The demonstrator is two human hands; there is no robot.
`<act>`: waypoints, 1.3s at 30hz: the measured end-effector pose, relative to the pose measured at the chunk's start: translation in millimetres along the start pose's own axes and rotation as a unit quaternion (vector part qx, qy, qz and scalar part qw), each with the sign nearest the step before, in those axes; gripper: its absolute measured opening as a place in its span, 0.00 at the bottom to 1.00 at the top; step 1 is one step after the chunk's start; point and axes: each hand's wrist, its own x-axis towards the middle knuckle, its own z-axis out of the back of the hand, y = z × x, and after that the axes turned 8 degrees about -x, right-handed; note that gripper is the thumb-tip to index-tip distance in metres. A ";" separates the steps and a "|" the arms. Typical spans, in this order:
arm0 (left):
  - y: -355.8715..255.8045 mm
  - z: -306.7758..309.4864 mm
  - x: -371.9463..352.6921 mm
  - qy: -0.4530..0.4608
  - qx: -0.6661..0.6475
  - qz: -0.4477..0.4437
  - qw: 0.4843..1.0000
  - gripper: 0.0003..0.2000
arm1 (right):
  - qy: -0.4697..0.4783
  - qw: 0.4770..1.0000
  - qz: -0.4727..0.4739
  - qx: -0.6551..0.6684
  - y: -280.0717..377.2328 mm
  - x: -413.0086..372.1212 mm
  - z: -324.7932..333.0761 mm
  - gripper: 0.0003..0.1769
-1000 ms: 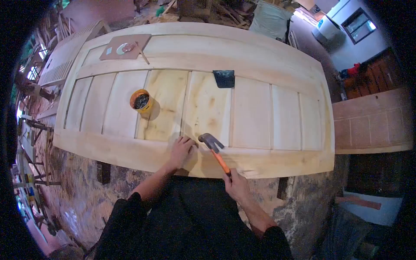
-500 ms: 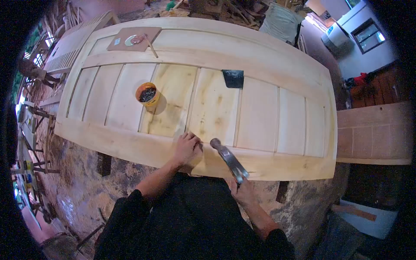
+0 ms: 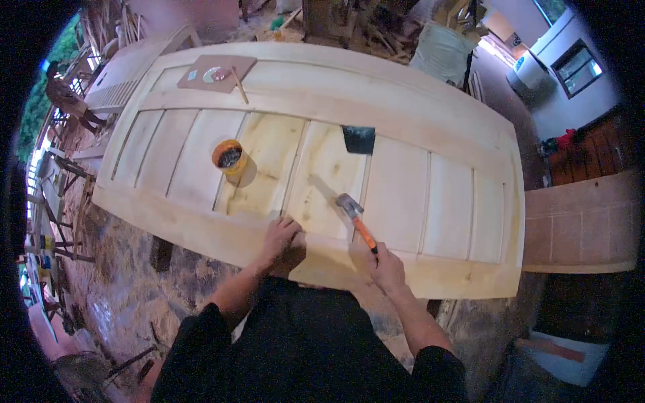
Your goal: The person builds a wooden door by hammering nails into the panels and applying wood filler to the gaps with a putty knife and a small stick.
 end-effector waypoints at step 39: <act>116.9 214.5 150.4 0.092 0.208 0.171 0.959 0.08 | -0.300 0.935 -0.178 -0.056 -22.3 302.5 44.5 0.37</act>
